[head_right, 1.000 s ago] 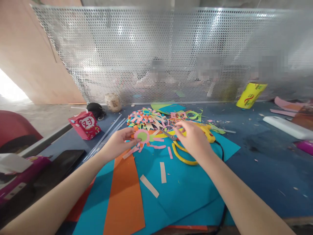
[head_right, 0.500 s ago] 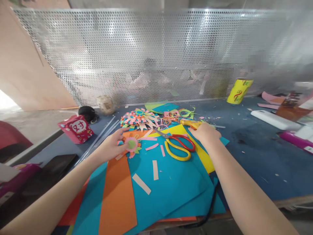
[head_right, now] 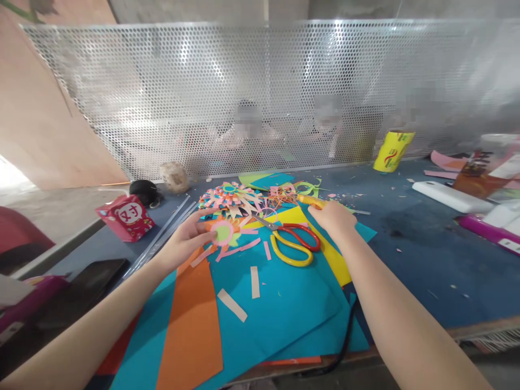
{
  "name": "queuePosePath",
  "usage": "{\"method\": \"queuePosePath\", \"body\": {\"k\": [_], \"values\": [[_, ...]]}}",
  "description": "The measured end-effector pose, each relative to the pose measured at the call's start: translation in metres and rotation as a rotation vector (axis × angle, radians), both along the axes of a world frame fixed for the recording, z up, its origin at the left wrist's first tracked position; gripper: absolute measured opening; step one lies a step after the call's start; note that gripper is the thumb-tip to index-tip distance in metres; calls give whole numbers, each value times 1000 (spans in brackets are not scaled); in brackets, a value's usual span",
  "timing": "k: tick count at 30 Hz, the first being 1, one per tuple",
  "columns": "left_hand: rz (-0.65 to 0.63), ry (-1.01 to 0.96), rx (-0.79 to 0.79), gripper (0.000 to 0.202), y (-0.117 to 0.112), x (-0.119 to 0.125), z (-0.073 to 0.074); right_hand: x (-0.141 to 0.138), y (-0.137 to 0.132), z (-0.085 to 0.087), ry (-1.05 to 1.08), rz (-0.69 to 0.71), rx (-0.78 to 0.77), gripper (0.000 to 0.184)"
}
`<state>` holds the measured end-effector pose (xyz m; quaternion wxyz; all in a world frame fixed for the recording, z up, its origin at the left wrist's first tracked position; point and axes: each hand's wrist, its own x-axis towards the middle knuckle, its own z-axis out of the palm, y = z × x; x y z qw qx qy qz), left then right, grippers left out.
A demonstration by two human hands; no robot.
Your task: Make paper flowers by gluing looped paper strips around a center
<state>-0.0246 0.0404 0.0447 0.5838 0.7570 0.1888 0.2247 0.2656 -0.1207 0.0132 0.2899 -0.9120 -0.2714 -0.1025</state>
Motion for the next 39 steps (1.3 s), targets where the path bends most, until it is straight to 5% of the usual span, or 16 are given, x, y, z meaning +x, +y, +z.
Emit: {"method": "queuePosePath", "body": {"k": [3, 9, 12, 17, 24, 31, 39], "values": [[-62, 133, 137, 56, 2, -5, 1, -3, -1, 9, 90, -90, 47, 47], [70, 295, 1124, 49, 3, -9, 0, -11, 5, 17, 209, 26, 219, 37], [95, 219, 1295, 40, -8, -3, 0, -15, 5, 20, 184, 28, 302, 39], [-193, 292, 1277, 42, -31, 20, -3, -22, -5, 31, 57, -78, 386, 46], [-62, 368, 1055, 37, -34, 47, -17, -28, -8, 32, 10, -95, 332, 51], [-60, 287, 968, 36, -34, 47, -23, -42, 0, 30, -125, 45, 169, 52], [3, 153, 700, 30, -33, 42, -23, -52, 2, 28, -220, 82, 171, 54]]}}
